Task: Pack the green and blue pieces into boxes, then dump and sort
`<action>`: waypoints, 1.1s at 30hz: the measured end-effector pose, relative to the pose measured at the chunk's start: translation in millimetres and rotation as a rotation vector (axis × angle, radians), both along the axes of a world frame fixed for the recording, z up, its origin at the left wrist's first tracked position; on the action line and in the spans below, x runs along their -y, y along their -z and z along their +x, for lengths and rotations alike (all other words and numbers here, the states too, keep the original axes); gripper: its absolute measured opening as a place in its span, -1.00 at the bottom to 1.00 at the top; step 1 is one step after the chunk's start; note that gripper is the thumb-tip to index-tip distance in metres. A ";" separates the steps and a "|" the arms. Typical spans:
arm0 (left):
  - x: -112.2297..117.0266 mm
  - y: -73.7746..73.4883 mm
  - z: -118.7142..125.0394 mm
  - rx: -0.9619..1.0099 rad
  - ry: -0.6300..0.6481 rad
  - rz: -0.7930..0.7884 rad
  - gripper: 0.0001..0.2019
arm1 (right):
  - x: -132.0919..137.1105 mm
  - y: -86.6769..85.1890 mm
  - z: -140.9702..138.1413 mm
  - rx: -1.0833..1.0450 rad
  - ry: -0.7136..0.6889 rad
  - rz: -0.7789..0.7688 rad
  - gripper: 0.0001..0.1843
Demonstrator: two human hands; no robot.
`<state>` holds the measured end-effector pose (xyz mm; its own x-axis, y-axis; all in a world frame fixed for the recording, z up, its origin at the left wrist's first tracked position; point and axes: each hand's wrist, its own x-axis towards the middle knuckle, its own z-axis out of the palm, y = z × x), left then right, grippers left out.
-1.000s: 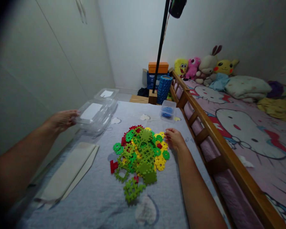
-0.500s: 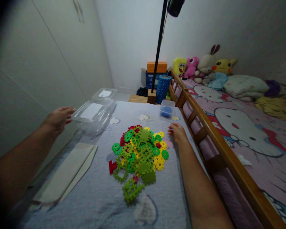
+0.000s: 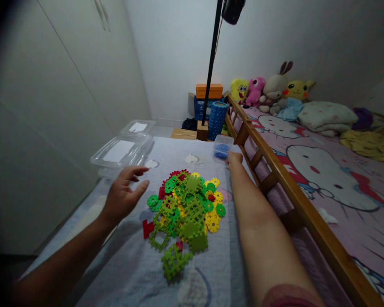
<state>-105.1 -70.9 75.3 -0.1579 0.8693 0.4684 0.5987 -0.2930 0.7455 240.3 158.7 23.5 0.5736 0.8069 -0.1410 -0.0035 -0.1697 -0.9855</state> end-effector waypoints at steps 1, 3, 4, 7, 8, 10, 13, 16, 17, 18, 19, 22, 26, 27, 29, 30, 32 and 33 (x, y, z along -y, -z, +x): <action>1.1 4.2 9.7 0.019 0.045 -0.045 -0.77 | -4.0 -0.4 -1.8 -0.015 0.030 -0.036 -0.83; 1.3 11.9 25.0 0.058 0.114 -0.103 -0.82 | -9.7 -1.6 -4.2 -0.055 0.079 -0.105 -0.87; 0.9 15.0 30.8 0.077 0.136 -0.120 -0.84 | -11.3 -2.4 -4.7 -0.077 0.090 -0.127 -0.87; -0.7 20.6 42.1 0.110 0.189 -0.162 -0.84 | -9.6 -4.3 -4.0 -0.150 0.092 -0.166 -0.83; -1.3 21.3 44.4 0.110 0.204 -0.174 -0.84 | -6.9 -4.6 -3.2 -0.178 0.085 -0.171 -0.81; -2.8 21.8 47.8 0.099 0.232 -0.197 -0.82 | 1.3 -4.2 -1.4 -0.233 0.062 -0.170 -0.78; -6.4 21.5 52.4 0.081 0.277 -0.228 -0.81 | 19.7 -2.2 1.3 -0.301 0.022 -0.148 -0.77; -11.2 21.0 59.0 0.042 0.318 -0.243 -0.81 | 44.5 -0.4 2.3 -0.337 -0.022 -0.116 -0.74; -12.6 20.9 61.6 0.024 0.330 -0.244 -0.81 | 53.9 -0.1 2.1 -0.339 -0.037 -0.107 -0.73; -13.8 20.9 64.2 0.006 0.340 -0.243 -0.81 | 63.8 0.0 1.6 -0.335 -0.054 -0.101 -0.73; -14.7 20.9 66.8 -0.012 0.351 -0.242 -0.82 | 74.0 0.1 1.0 -0.326 -0.071 -0.097 -0.75; -15.7 21.5 73.8 -0.064 0.395 -0.236 -0.82 | 103.3 1.1 0.4 -0.284 -0.112 -0.091 -0.78; -18.0 21.8 85.3 -0.170 0.430 -0.195 -0.78 | 131.6 5.0 5.9 0.088 -0.100 -0.048 -0.85; -19.9 21.6 89.7 -0.210 0.433 -0.178 -0.78 | 136.2 5.6 7.7 0.228 -0.093 -0.039 -0.89; -26.3 21.1 101.0 -0.297 0.449 -0.156 -0.76 | 142.8 5.1 9.9 0.482 -0.078 -0.040 -0.95; -30.5 20.9 107.7 -0.341 0.463 -0.156 -0.74 | 145.1 4.0 9.9 0.592 -0.067 -0.048 -0.93; -40.3 20.9 122.6 -0.418 0.492 -0.165 -0.70 | 148.2 0.4 7.5 0.784 -0.041 -0.069 -0.87; -45.4 21.1 130.3 -0.453 0.491 -0.168 -0.67 | 149.1 -1.7 5.4 0.856 -0.030 -0.075 -0.85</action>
